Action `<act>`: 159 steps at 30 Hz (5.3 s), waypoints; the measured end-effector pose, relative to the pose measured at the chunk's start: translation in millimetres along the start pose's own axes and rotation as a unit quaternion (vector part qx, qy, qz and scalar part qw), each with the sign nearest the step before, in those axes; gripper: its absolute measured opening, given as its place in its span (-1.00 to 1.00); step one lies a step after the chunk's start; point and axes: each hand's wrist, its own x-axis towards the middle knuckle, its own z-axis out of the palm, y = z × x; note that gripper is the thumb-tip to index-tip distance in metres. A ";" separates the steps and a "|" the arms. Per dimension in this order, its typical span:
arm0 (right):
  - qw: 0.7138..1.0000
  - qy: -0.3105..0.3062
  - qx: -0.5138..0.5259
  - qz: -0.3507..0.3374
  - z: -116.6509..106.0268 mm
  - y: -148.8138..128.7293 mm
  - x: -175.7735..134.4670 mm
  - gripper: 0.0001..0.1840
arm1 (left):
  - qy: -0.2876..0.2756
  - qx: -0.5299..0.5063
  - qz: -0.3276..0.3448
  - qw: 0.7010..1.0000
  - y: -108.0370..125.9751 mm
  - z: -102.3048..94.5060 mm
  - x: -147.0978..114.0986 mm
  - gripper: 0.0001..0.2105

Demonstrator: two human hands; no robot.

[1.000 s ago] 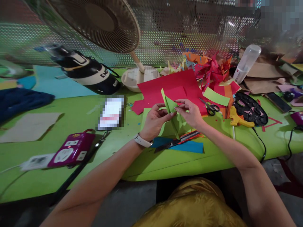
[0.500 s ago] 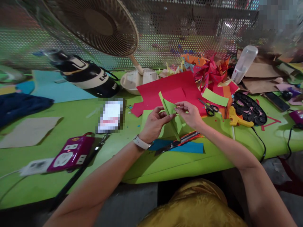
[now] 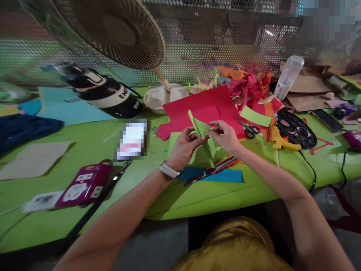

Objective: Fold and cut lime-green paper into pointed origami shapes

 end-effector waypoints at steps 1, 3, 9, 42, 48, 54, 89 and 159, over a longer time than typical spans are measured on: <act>1.000 0.001 -0.005 0.001 0.0 -0.8 -0.2 -0.66 | -0.001 -0.001 -0.001 1.000 0.1 0.4 -0.1 -0.47; 1.000 0.001 -0.013 0.002 -0.4 -2.4 -1.0 -0.66 | -0.003 -0.006 0.000 1.000 0.1 0.8 -0.4 -0.47; 1.000 -0.010 -0.018 -0.008 -1.7 -2.6 -1.4 -0.69 | -0.014 0.000 -0.007 1.000 -1.3 -1.4 0.0 -0.47; 0.995 -0.042 -0.087 -0.025 -0.7 -17.2 -1.5 -0.53 | -0.033 0.004 -0.014 0.999 1.3 -3.2 8.8 -0.68; 0.988 -0.047 -0.130 -0.070 -0.7 -9.5 2.7 -0.54 | -0.051 0.005 -0.024 0.998 1.9 -1.0 8.1 -0.65; 0.986 -0.040 -0.149 -0.056 -2.9 -8.1 2.9 -0.49 | -0.059 0.020 -0.034 0.997 4.1 0.6 6.1 -0.64; 0.826 -0.103 -0.547 0.086 -8.4 -0.9 1.5 -0.87 | -0.148 0.596 0.333 0.716 0.4 -28.3 8.6 -0.78; 0.890 -0.178 -0.420 -0.018 -6.6 15.8 37.9 -0.91 | -0.215 0.670 0.341 0.624 0.0 -57.7 2.8 -0.73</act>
